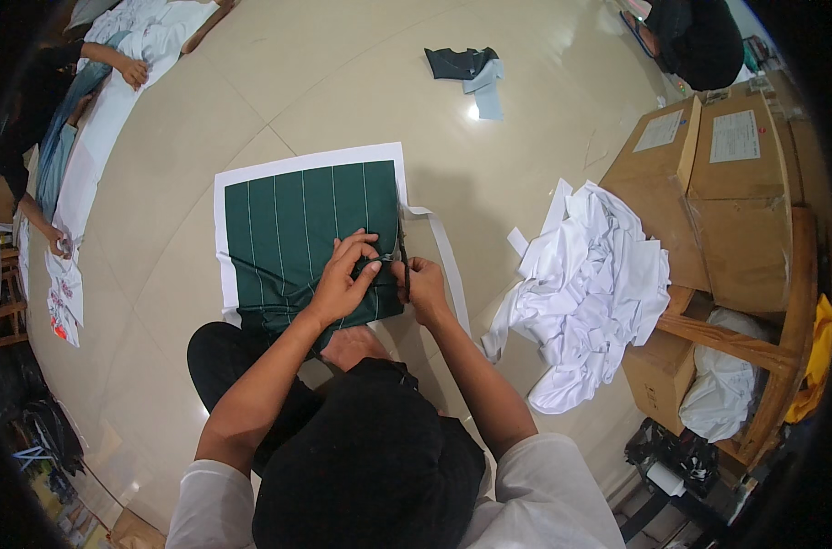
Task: The person cuts a green fabric sheet along printed white lines using scissors while sitting on the floor.
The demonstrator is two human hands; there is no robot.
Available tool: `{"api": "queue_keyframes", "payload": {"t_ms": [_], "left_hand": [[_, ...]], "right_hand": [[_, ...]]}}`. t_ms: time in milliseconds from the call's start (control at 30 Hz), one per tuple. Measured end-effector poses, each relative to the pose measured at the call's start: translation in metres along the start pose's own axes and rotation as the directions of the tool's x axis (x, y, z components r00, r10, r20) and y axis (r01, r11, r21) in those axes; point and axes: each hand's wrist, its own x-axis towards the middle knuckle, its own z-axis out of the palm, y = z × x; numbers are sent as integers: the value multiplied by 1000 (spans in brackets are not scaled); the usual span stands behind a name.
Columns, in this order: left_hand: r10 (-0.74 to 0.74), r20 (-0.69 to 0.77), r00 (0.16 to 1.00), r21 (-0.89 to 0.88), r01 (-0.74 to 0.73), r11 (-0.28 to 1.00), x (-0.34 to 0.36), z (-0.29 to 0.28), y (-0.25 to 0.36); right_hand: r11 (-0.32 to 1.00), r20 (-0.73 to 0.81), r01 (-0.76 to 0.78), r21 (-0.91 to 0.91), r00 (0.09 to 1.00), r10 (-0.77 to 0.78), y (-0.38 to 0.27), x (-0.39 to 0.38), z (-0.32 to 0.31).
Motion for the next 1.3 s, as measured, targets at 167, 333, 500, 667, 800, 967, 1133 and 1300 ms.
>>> {"api": "queue_keyframes", "payload": {"t_ms": [167,333,500,667,800,967,1133,1300], "left_hand": [[-1,2,1000,-2,1,1000,-1,0,1],[-4,0,1000,-7,4,1000,0,-1,1],[-3,1,1000,1,3,1000,-1,0,0],[-2,-4,1000,-1,2,1000,-1,1,-1],[-8,1,1000,2,8,1000,-1,0,0],[-15,4,1000,-1,15,1000,-1,0,0],[-24,5,1000,-7,24,1000,0,0,1],[-17,-2,1000,-10,17,1000,0,0,1]], "right_hand": [[1000,-12,7,-1,1000,-7,1,0,1],[1000,-15,15,2,1000,-15,3,-1,1],[1000,-18,8,-7,1000,-9,4,-2,1],[1000,-16,7,-3,1000,-7,3,-4,1],[1000,-14,1,-10,1000,-1,3,-5,2],[1000,-15,7,-21,1000,-7,5,-4,1],[999,-21,12,-32,1000,-12,6,-4,0],[998,-20,25,-55,999,-26,8,-2,-2]]}}
